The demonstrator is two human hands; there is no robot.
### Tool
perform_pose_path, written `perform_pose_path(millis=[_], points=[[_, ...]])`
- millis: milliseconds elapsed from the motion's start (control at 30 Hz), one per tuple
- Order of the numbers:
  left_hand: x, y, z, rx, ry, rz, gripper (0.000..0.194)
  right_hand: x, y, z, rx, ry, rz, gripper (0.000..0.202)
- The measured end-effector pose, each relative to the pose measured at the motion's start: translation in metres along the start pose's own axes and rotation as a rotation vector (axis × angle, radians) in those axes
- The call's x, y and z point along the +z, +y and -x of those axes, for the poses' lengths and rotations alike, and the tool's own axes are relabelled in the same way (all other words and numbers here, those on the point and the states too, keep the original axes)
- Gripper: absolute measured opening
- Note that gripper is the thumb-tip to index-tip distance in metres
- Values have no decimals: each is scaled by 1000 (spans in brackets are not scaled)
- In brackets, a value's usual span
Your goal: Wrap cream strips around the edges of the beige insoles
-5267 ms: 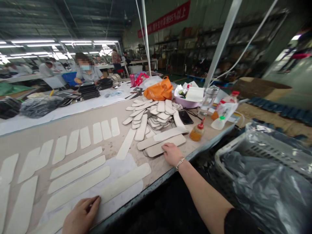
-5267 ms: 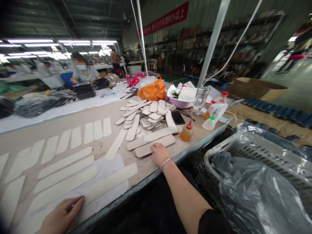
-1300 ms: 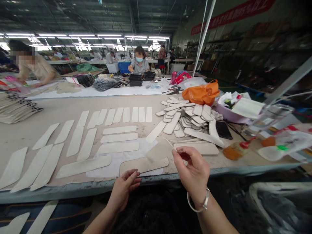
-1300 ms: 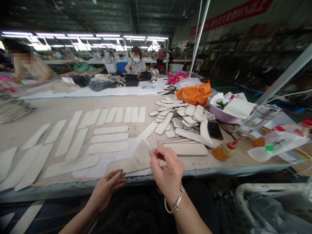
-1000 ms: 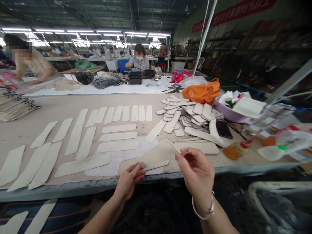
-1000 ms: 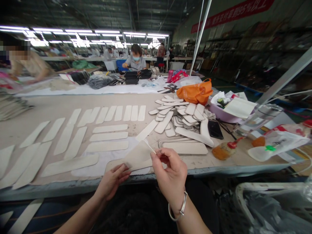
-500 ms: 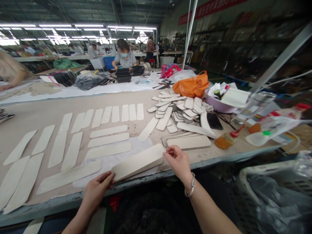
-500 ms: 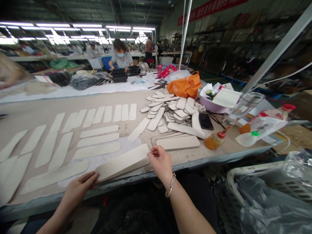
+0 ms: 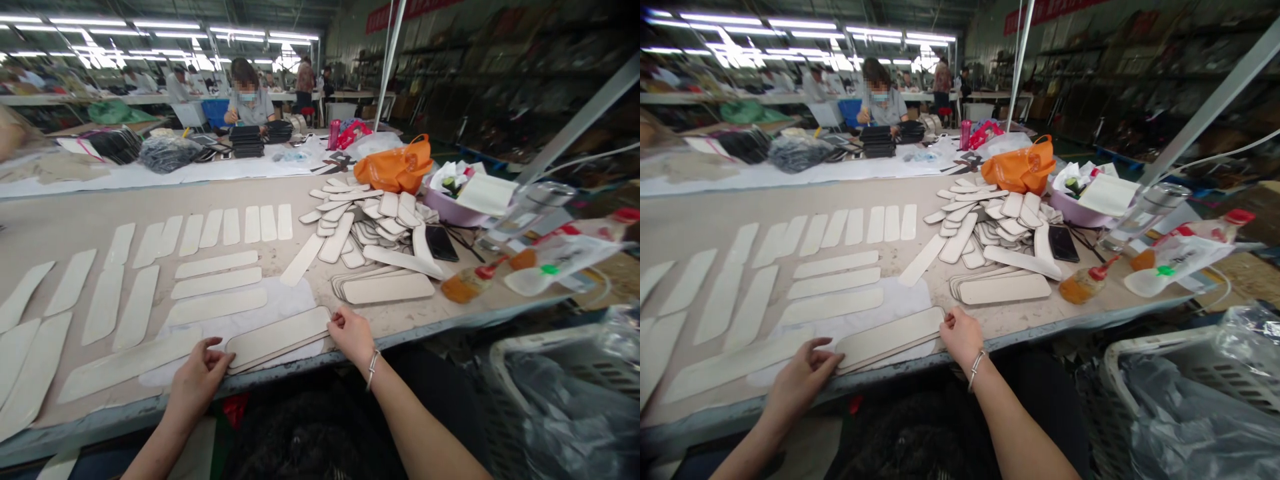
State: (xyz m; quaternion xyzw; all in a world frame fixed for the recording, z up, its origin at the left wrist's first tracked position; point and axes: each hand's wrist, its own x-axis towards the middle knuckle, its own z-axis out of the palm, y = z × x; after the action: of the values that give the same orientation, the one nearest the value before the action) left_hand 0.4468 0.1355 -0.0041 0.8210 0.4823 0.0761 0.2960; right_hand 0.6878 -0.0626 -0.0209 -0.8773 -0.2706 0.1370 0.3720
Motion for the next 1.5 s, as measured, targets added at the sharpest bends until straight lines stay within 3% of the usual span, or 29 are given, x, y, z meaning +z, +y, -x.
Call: perform_pose_path(millis=[500,633,767,867,967,1167,1500], points=[[1,-4,2,13,-46,161,39,-4,-10,-2,30,-101,148,13],[4,-11,6,155,34,113,34,-5,-11,-1,25,-93,154,14],[3,-27,14,464,160,66,24,-5,-8,-2,21,-97,136,15],[-1,-37,17,701,116,-33,28,-4,-5,-3,20,-109,111,16],[-4,-44,15,851,41,-100,31,-4,-3,-3,16,-115,81,17],[0,-55,4,933,48,-107,32,-3,-3,-4,33,-101,20,16],[-1,-52,3,893,38,-60,27,-1,-1,-5,21,-89,15,17]])
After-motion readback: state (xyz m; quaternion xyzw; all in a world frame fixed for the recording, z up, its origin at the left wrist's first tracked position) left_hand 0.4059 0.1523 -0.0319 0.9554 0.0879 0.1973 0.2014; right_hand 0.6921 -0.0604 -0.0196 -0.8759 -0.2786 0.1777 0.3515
